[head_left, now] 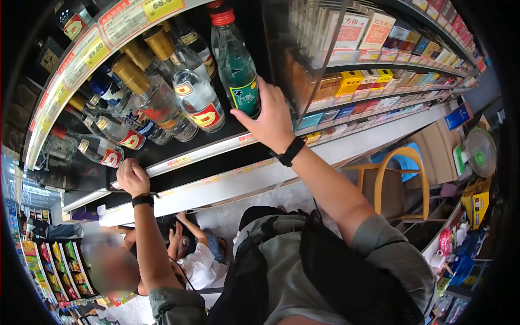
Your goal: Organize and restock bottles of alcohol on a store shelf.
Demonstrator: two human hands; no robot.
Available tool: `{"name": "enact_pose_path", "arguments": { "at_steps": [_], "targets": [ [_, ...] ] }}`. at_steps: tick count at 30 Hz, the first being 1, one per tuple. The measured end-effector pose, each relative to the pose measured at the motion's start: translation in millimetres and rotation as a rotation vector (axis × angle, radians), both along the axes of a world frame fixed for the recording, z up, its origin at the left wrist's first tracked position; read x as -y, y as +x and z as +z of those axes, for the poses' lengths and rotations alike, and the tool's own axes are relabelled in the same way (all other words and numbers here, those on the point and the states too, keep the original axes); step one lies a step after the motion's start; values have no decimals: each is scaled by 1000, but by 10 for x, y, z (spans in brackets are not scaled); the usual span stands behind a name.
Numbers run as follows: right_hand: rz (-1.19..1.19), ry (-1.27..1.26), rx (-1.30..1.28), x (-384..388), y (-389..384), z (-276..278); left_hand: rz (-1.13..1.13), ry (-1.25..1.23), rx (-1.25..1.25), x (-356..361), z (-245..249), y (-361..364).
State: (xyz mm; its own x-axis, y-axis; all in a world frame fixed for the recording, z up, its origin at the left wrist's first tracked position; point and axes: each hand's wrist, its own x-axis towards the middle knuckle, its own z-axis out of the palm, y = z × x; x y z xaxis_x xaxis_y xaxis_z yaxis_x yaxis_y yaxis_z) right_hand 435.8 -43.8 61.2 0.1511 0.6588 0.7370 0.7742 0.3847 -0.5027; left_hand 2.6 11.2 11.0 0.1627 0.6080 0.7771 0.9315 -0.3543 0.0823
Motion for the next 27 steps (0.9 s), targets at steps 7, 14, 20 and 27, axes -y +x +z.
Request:
{"name": "enact_pose_path", "arguments": {
  "at_steps": [7,14,20,27],
  "targets": [
    [-43,14,46,20,111,-9,-8,-29,-11,3,48,-1],
    [-37,38,33,33,52,-21,-22,31,8,-23,7,34],
    [-22,53,37,-11,-26,-30,-18,19,20,17,56,34],
    [-9,49,46,6,-10,-42,-18,11,12,46,91,61]
  ]
}}
